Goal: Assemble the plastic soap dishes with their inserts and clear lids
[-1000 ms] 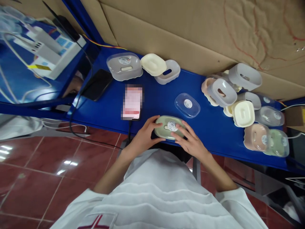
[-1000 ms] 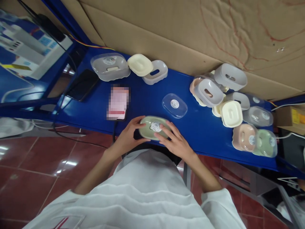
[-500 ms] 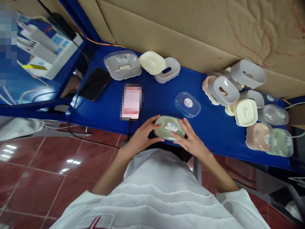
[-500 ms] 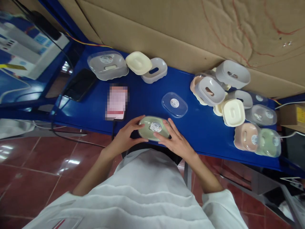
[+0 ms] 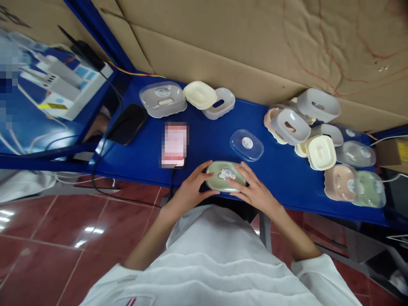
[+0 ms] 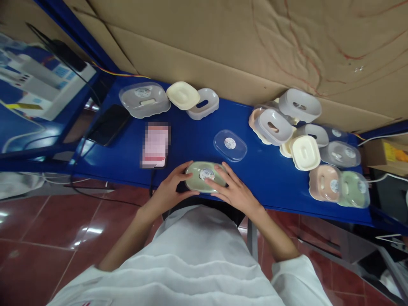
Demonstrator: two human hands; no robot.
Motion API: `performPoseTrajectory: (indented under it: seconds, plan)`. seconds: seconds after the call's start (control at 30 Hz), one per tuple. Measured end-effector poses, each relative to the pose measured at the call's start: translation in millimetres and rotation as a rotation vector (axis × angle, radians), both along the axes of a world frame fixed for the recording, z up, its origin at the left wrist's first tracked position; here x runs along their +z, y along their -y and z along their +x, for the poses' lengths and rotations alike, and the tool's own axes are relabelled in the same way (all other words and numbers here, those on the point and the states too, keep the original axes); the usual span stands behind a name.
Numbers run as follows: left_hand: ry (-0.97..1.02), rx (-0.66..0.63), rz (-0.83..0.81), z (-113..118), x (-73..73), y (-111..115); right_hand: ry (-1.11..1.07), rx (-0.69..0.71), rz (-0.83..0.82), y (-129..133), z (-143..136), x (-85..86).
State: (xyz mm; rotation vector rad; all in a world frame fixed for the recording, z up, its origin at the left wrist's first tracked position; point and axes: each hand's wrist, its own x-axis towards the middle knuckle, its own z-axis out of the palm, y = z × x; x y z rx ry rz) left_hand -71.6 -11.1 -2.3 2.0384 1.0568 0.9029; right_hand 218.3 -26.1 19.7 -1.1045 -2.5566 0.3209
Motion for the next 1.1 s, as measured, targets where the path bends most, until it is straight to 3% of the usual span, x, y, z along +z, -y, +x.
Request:
performPoseTrajectory:
  seconds: [0.23,0.33,0.4,0.5,0.6,0.67,0.77,0.87,0.97,1.1]
  plan:
    - [0.02,0.011,-0.053,3,5.2,-2,-0.137,-0.019,0.093,-1,5,-6.0]
    - [0.121,0.056,0.014,13,19.6,-15,-0.219,-0.183,0.216,-24,13,6.7]
    - [0.108,0.136,0.075,24,31.4,-37,-0.22,-0.362,0.27,-53,16,17.9]
    - [-0.173,0.212,0.158,47,45.5,-84,-0.096,-0.548,0.224,-107,13,27.5]
    - [-0.508,0.308,0.124,69,50.2,-130,0.004,-0.662,0.133,-152,1,25.1]
    - [-0.652,0.342,0.085,79,49.6,-151,0.019,-0.723,0.105,-165,-9,21.9]
    - [-0.724,0.34,0.078,84,49.2,-161,0.033,-0.765,0.146,-151,-19,21.4]
    - [-0.723,0.322,0.101,78,52.6,-150,0.082,-0.582,0.218,-107,-19,21.4]
    - [-0.717,0.284,0.107,65,55.5,-121,0.16,-0.329,0.195,-57,-5,13.5]
    - [-0.635,0.182,0.15,42,50.7,-69,0.15,-0.355,0.184,-23,22,0.0]
